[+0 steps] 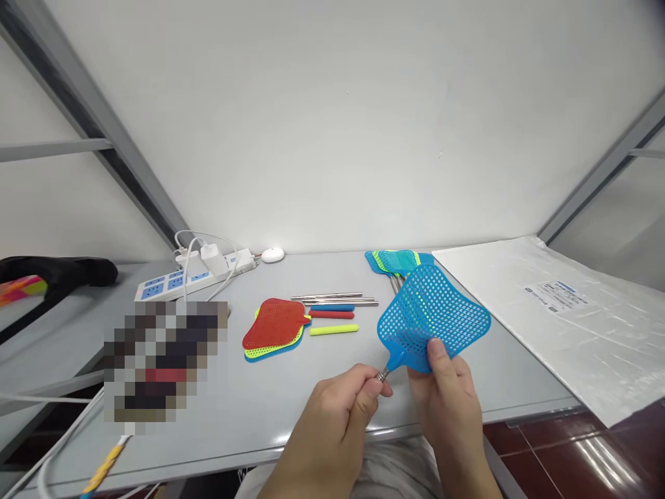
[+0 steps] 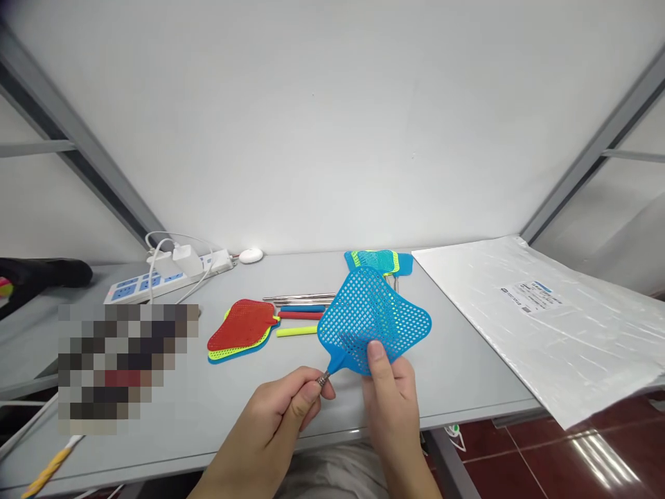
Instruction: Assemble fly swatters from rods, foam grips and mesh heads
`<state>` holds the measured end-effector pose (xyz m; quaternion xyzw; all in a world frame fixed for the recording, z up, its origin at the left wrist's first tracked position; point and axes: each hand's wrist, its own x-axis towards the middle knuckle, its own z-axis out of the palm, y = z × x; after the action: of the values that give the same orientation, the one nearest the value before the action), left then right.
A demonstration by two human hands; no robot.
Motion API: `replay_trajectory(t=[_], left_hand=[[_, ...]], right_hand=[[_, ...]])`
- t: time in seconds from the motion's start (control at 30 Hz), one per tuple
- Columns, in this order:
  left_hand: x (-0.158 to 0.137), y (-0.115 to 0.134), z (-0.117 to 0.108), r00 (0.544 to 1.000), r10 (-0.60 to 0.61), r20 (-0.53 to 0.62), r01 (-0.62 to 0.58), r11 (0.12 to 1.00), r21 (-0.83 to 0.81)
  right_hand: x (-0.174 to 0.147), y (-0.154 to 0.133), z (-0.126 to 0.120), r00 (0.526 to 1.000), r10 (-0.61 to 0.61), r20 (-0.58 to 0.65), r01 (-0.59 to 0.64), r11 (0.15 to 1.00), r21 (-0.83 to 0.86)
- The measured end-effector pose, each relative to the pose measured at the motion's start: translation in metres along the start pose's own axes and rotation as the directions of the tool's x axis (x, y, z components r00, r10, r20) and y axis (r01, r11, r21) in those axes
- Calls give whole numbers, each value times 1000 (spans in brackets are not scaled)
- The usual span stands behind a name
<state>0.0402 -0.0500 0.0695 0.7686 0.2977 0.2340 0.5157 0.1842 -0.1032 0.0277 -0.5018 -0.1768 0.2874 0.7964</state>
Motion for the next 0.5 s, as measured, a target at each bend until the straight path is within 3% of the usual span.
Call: replay_trajectory(t=[0.13,0.2,0.27,0.33,0.4,0.5], left_hand=[[2,3,6,994,-105,-7,102,974,-201],[7,6,8,985,-169,17,163,910,-380],[18,10,9,978,-206,24,178,769,-614],[35,16,9,973,-224,-57,87,583,-808],[58,22,11,944,-271,-189,-59,424,-903],[96,26,20,897,-375,-234,-126,292,-948]], right_hand=[[-1,4,0,997,-35,70,39,997,-62],[-6,8,6,979,-43,200,74,986,-147],[-12,11,13,926,-33,375,108,978,-181],[-15,14,17,880,-61,471,149,977,-151],[-12,13,16,885,-131,446,226,960,-167],[1,5,6,906,-238,349,363,862,-353]])
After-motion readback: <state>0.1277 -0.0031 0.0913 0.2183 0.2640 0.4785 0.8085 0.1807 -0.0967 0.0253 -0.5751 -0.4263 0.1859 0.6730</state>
